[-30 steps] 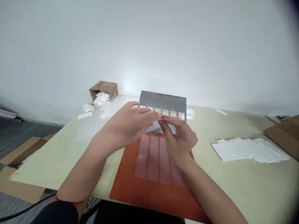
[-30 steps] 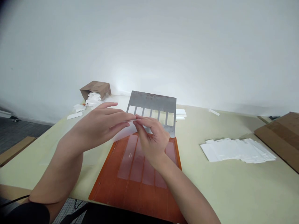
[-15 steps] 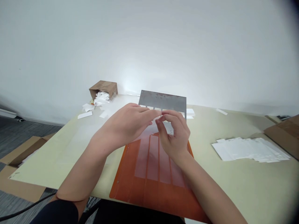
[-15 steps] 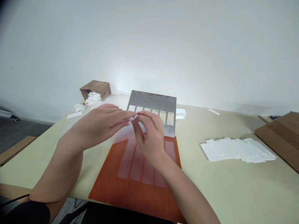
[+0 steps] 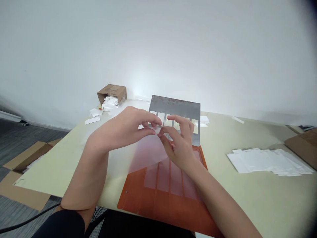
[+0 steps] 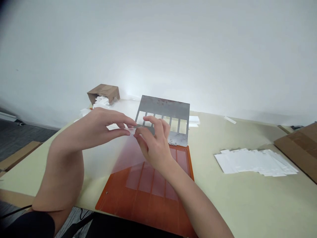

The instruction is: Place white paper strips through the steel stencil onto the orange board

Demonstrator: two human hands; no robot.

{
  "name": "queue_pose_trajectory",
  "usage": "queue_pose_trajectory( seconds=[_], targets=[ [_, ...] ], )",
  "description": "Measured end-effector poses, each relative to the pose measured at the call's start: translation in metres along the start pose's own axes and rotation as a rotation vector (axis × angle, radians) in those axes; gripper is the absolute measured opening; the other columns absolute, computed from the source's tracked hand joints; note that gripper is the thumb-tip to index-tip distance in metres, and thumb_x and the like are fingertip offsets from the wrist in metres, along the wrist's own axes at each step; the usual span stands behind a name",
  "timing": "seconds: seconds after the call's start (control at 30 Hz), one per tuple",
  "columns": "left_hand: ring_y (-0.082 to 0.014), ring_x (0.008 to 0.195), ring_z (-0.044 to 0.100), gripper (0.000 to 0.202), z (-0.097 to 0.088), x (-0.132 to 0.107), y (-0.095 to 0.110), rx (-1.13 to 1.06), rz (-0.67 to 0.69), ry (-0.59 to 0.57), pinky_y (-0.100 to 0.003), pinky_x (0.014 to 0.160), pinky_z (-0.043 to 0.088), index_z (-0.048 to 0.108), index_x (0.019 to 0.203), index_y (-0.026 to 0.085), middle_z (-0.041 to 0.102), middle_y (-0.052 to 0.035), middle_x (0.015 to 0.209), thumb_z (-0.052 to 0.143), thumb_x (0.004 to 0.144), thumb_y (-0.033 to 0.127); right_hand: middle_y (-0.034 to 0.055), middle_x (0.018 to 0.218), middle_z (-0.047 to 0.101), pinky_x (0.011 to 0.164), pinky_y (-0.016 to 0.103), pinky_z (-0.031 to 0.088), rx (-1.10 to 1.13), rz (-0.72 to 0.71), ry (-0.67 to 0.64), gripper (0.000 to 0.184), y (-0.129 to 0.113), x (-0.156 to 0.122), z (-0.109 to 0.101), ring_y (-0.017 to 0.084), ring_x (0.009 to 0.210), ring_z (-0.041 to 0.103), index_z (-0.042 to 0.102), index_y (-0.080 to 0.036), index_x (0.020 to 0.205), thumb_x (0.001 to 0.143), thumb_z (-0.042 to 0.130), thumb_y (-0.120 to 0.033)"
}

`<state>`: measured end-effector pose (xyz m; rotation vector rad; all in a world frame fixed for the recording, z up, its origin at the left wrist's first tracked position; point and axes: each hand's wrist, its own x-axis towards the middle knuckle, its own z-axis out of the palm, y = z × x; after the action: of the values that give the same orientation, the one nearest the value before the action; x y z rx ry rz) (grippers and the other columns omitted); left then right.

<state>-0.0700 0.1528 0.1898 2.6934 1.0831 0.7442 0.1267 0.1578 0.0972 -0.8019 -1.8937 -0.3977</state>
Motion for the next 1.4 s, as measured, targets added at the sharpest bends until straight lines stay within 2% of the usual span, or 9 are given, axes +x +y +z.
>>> queue_pose_trajectory(
  seconds=[0.2,0.33,0.57,0.73,0.83,0.97,1.17,1.4],
  targets=[
    [-0.0108,0.082,0.072,0.035,-0.009,-0.009,-0.008,-0.047,0.020,-0.086,-0.019,0.071,0.052,0.070,0.116,0.023,0.077,0.0024,0.098,0.052,0.087,0.012,0.0107,0.126,0.053,0.099,0.043,0.037,0.019,-0.012,-0.066,0.012,0.000,-0.002,0.002,0.023,0.118,0.053,0.058,-0.023,0.092,0.094,0.055,-0.012],
    [-0.0122,0.082,0.072,0.039,-0.012,-0.009,-0.011,-0.033,0.012,-0.087,-0.022,0.071,0.052,0.071,0.113,0.023,0.078,0.0015,0.096,0.047,0.085,0.010,0.0102,0.130,0.050,0.102,0.046,0.036,0.024,-0.003,-0.115,0.012,-0.001,-0.003,0.002,0.025,0.122,0.048,0.060,-0.024,0.089,0.095,0.054,-0.015],
    [-0.0143,0.080,0.072,0.044,-0.014,-0.008,-0.022,-0.054,-0.116,-0.088,-0.022,0.061,0.051,0.073,0.111,0.024,0.077,0.0003,0.097,0.045,0.079,0.010,0.0086,0.136,0.041,0.105,0.053,0.035,0.017,0.036,-0.231,0.014,-0.006,-0.010,0.006,0.030,0.129,0.034,0.066,-0.025,0.087,0.095,0.056,-0.020],
    [-0.0140,0.071,0.069,0.044,-0.015,-0.006,-0.033,-0.022,-0.203,-0.057,-0.022,0.055,0.047,0.075,0.105,0.022,0.077,-0.0004,0.093,0.045,0.075,0.010,0.0082,0.138,0.040,0.101,0.052,0.038,0.019,-0.006,-0.353,0.016,-0.012,-0.017,0.010,0.032,0.133,0.026,0.064,-0.025,0.087,0.096,0.053,-0.018],
    [-0.0135,0.067,0.066,0.041,-0.016,-0.005,-0.039,0.028,-0.254,-0.018,-0.023,0.056,0.047,0.076,0.102,0.021,0.077,-0.0004,0.092,0.045,0.076,0.012,0.0090,0.137,0.039,0.099,0.052,0.038,0.019,-0.037,-0.433,0.019,-0.014,-0.023,0.014,0.032,0.132,0.025,0.064,-0.025,0.089,0.096,0.049,-0.015],
    [-0.0133,0.061,0.061,0.042,-0.013,-0.005,-0.052,0.052,-0.357,0.023,-0.024,0.052,0.044,0.077,0.099,0.020,0.077,-0.0012,0.092,0.047,0.072,0.010,0.0103,0.131,0.043,0.094,0.047,0.038,0.024,-0.065,-0.519,0.022,-0.015,-0.031,0.020,0.030,0.123,0.031,0.064,-0.023,0.090,0.095,0.047,-0.011],
    [-0.0168,0.068,0.063,0.047,0.000,0.001,-0.079,0.076,-0.471,0.098,-0.030,0.062,0.050,0.077,0.099,0.020,0.076,-0.0039,0.093,0.047,0.067,0.003,0.0104,0.118,0.048,0.089,0.042,0.035,-0.004,-0.111,-0.728,0.018,-0.022,-0.038,0.022,0.026,0.107,0.036,0.064,-0.021,0.086,0.094,0.049,-0.014],
    [-0.0220,0.083,0.066,0.037,0.018,0.010,-0.104,0.101,-0.485,0.183,-0.037,0.078,0.056,0.075,0.094,0.020,0.077,-0.0057,0.094,0.052,0.069,0.007,0.0096,0.106,0.051,0.080,0.039,0.030,-0.006,-0.189,-1.035,0.014,-0.042,-0.037,0.011,0.023,0.091,0.038,0.063,-0.019,0.088,0.090,0.054,-0.009]
  ],
)
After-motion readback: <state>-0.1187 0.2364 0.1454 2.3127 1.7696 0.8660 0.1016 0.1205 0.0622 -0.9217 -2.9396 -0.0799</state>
